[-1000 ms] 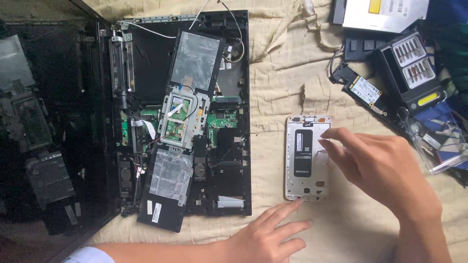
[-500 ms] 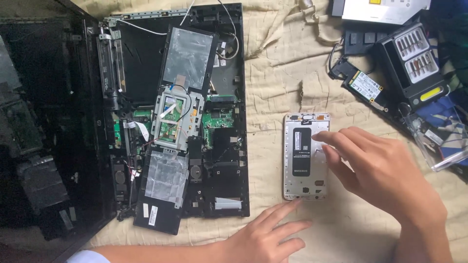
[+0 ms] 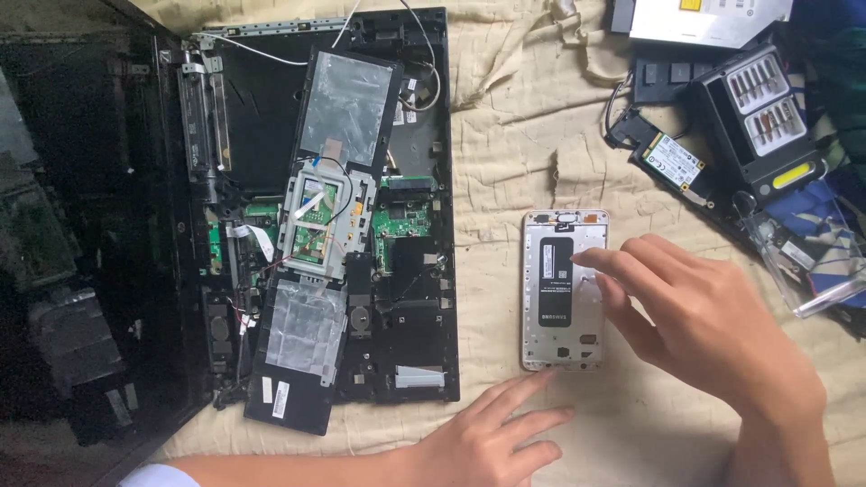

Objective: Using a plastic tool to point at and inspect internal components of a disassembled smartphone and laptop.

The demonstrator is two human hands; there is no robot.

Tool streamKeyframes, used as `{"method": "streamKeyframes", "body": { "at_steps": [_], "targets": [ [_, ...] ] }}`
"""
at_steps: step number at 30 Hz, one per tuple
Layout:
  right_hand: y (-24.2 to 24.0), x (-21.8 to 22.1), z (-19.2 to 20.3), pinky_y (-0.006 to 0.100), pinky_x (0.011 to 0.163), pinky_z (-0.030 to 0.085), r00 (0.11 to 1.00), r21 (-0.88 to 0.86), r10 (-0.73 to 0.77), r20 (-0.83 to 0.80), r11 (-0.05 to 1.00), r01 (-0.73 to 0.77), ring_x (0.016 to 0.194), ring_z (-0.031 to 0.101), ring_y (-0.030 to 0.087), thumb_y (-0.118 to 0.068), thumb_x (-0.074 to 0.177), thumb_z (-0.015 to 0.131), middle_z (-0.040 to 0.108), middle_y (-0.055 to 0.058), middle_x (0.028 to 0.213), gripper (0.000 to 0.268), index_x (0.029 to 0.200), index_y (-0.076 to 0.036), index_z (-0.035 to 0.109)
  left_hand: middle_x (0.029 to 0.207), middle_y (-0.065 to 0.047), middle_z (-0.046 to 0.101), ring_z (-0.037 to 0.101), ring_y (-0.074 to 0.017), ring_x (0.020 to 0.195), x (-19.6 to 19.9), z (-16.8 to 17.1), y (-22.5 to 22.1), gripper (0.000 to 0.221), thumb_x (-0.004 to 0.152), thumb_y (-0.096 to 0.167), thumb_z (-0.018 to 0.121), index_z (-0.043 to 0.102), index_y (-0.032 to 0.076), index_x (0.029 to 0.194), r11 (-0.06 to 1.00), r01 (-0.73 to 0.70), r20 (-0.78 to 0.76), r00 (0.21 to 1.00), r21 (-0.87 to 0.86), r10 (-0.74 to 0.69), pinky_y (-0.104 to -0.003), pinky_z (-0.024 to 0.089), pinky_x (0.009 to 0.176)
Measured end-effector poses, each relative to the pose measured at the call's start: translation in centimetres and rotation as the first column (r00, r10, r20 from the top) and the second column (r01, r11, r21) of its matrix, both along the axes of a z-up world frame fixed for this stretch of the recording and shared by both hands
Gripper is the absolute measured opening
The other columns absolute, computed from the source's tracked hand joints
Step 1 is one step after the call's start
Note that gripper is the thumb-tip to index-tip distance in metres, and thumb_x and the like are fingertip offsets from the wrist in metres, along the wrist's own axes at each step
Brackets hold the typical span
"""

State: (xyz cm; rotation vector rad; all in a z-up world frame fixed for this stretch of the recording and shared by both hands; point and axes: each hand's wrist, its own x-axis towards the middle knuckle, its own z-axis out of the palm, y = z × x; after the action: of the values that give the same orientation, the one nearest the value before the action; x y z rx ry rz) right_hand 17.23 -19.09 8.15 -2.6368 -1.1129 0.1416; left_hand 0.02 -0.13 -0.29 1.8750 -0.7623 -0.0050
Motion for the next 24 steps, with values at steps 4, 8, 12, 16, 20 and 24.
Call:
{"method": "streamKeyframes", "body": {
  "at_steps": [4,8,12,16,20,24],
  "targets": [
    [-0.24,0.1,0.24,0.034,0.045,0.045,0.999,0.01,0.006,-0.048,1.0,-0.006,0.05,0.056,0.017,-0.002,0.081,0.071,0.068,0.002,0.087,0.034,0.114,-0.012,0.068,0.134,-0.02,0.062,0.046,-0.0481,0.144,0.13,0.09,0.11,0.006,0.089,0.002,0.066,0.063,-0.001,0.094,1.0,0.0,0.012,1.0,0.006,0.0,-0.058,0.045,0.118],
    [-0.6,0.13,0.66,0.032,0.043,0.042,0.999,0.015,-0.002,-0.034,1.0,0.002,0.045,0.05,0.015,0.001,0.082,0.07,0.064,0.0,0.078,0.034,0.114,-0.011,0.069,0.135,-0.022,0.061,0.045,-0.0494,0.145,0.21,0.15,0.15,0.009,0.086,0.0,0.066,0.062,-0.002,0.094,1.0,0.014,0.003,1.0,-0.001,-0.014,-0.059,0.045,0.118],
    [-0.36,0.04,0.22,0.033,0.043,0.042,0.999,0.003,-0.011,-0.035,1.0,0.011,0.045,0.052,0.015,-0.005,0.086,0.071,0.066,0.001,0.081,0.028,0.113,-0.012,0.07,0.135,-0.022,0.061,0.045,-0.0497,0.144,0.08,0.07,0.11,0.01,0.086,0.002,0.066,0.063,-0.002,0.095,1.0,0.014,-0.009,1.0,-0.001,-0.014,-0.06,0.045,0.118],
    [0.14,-0.22,0.5,0.034,0.046,0.043,1.0,0.018,-0.027,-0.014,0.999,0.027,0.048,0.053,0.018,-0.009,0.09,0.072,0.067,0.001,0.083,0.022,0.111,-0.012,0.07,0.135,-0.021,0.061,0.045,-0.049,0.145,0.08,0.09,0.06,0.006,0.089,0.002,0.065,0.063,-0.002,0.094,1.0,0.014,-0.026,1.0,-0.01,-0.014,-0.06,0.044,0.119],
    [0.13,-0.5,0.56,0.034,0.046,0.046,0.993,0.006,-0.08,-0.082,0.997,0.081,0.047,0.059,0.018,-0.015,0.088,0.074,0.073,0.002,0.085,0.02,0.107,-0.009,0.071,0.136,-0.021,0.062,0.044,-0.0493,0.146,0.14,0.17,0.24,0.009,0.089,0.002,0.066,0.062,-0.001,0.097,0.999,0.032,-0.044,0.998,-0.009,-0.032,-0.061,0.044,0.119],
    [-0.12,-0.83,0.39,0.036,0.046,0.045,0.981,-0.009,-0.167,-0.099,0.986,0.167,0.045,0.059,0.02,-0.015,0.086,0.076,0.071,0.003,0.071,0.026,0.11,-0.007,0.07,0.133,-0.022,0.063,0.046,-0.049,0.144,0.36,0.39,0.25,0.008,0.088,0.0,0.067,0.063,-0.001,0.095,1.0,0.017,-0.019,1.0,-0.01,-0.017,-0.059,0.045,0.117]
  ]
}}
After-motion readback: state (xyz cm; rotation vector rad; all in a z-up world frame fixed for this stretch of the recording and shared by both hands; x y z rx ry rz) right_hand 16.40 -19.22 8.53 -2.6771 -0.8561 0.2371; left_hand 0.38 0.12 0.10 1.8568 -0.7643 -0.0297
